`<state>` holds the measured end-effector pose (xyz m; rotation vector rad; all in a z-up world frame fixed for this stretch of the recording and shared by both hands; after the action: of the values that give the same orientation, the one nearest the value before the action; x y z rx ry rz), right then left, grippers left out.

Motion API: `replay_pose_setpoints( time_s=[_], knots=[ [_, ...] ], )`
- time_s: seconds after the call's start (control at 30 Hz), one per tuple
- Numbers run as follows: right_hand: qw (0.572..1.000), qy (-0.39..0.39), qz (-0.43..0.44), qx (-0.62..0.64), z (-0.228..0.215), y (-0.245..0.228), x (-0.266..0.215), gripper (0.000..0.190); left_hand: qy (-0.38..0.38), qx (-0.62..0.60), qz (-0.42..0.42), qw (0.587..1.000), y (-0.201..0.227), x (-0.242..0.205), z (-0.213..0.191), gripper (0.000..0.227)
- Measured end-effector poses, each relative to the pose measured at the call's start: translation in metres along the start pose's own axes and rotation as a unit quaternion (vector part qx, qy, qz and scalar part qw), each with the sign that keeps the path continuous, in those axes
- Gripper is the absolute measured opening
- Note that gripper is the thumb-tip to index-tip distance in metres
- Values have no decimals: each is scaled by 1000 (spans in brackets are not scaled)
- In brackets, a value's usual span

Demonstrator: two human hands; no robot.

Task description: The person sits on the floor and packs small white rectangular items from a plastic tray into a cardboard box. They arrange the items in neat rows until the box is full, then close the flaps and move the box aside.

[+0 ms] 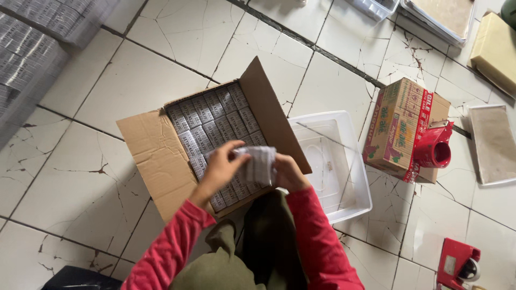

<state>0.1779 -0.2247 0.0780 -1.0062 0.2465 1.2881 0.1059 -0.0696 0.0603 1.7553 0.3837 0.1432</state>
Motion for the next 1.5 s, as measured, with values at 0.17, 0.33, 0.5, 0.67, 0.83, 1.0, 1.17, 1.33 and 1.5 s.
replay_pose_setpoints(
  time_s=[0.17, 0.33, 0.5, 0.67, 0.83, 1.0, 1.17, 1.33, 1.5],
  knots=[
    [953, 132, -67, -265, 29, -13, 68, 36, 108, 147, 19, 983, -78, 39, -43, 41],
    [747, 269, -82, -602, -2, 10, 102, 53, 46, 362, 90, 927, -97, 25, -21, 44],
    [753, 301, -138, -568, -6, -19, 82, 51, 30, 452, 127, 882, -13, -4, -6, 74],
    [747, 315, -175, -558, -26, -21, 84, 64, 53, 486, 185, 853, -59, -1, 27, 100],
    [668, 359, -246, -603, -15, -46, 53, 39, 44, 529, 202, 823, -41, -3, 36, 105],
    [645, 422, -202, -605, -55, -47, 75, 35, 63, 610, 278, 739, -38, -8, 68, 76],
    [491, 386, -320, -713, -81, -15, 106, 23, 10, 597, 221, 771, -47, -11, 71, 103],
    [648, 344, -292, -614, -61, -39, -42, 25, 12, 513, 104, 852, 8, 19, -31, 95],
    [792, 343, -92, -497, -179, 34, -51, 56, 127, 450, 11, 884, -48, 67, -144, 97]
  ],
)
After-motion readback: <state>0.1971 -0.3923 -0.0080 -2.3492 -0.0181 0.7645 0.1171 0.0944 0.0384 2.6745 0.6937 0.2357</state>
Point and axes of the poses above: each hand's wrist, its own x-axis towards the middle knuckle, its own z-axis out of the palm, y = z × x, the point moved 7 cm from there along x, towards the middle knuckle, and after that the axes turned 7 degrees about z, right-handed, at the moved point
